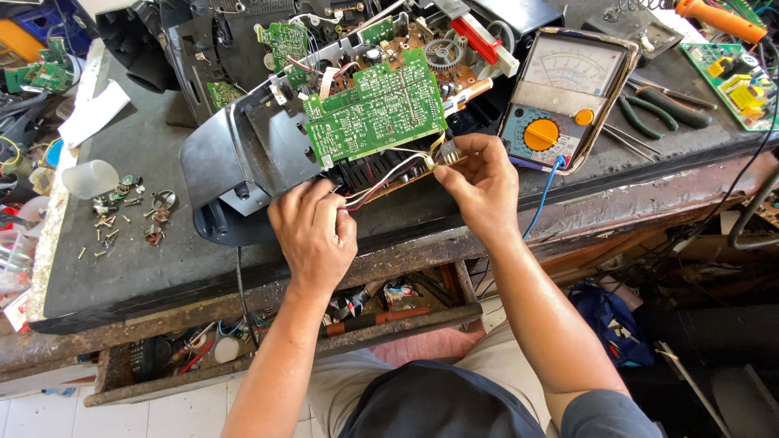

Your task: The person uses a soldering iron to work on a green circuit board inside a disassembled electronic device. They then use a multimeter with red and black probes to test connections on the board.

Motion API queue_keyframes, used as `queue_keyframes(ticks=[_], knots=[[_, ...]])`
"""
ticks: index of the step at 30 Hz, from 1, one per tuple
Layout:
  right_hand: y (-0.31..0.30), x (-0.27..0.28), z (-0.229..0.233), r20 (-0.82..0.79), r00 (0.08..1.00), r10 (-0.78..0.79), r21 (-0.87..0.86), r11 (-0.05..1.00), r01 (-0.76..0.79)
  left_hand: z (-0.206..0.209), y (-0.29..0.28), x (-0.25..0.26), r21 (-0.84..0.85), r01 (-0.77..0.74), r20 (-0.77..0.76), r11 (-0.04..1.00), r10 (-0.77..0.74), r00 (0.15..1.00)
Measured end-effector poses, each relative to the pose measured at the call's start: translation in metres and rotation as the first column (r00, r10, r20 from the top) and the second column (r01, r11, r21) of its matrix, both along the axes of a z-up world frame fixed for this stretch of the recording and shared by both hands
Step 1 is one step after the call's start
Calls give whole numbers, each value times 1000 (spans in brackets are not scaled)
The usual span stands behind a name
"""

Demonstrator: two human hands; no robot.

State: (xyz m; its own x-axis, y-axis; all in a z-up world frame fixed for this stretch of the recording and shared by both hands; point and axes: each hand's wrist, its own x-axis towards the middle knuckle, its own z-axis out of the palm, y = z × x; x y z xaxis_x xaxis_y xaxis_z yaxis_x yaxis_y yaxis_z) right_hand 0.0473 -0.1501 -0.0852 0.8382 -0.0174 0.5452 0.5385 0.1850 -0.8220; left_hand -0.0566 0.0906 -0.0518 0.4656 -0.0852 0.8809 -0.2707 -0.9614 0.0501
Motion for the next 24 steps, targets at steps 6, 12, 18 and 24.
queue_keyframes(ticks=[6,12,18,24], knots=[[-2,6,2,-31,999,12,79,997,-9,-5,5,3,-167,131,-68,977,-144,987],[-10,1,25,43,998,-35,32,999,33,1,-14,1,-189,219,91,957,-205,974],[-15,4,32,115,993,-7,5,1000,7,-24,-15,2,-86,94,171,992,-78,982],[-12,-26,53,66,994,-87,-237,966,101,-7,-21,-14,-118,91,112,989,-78,991]])
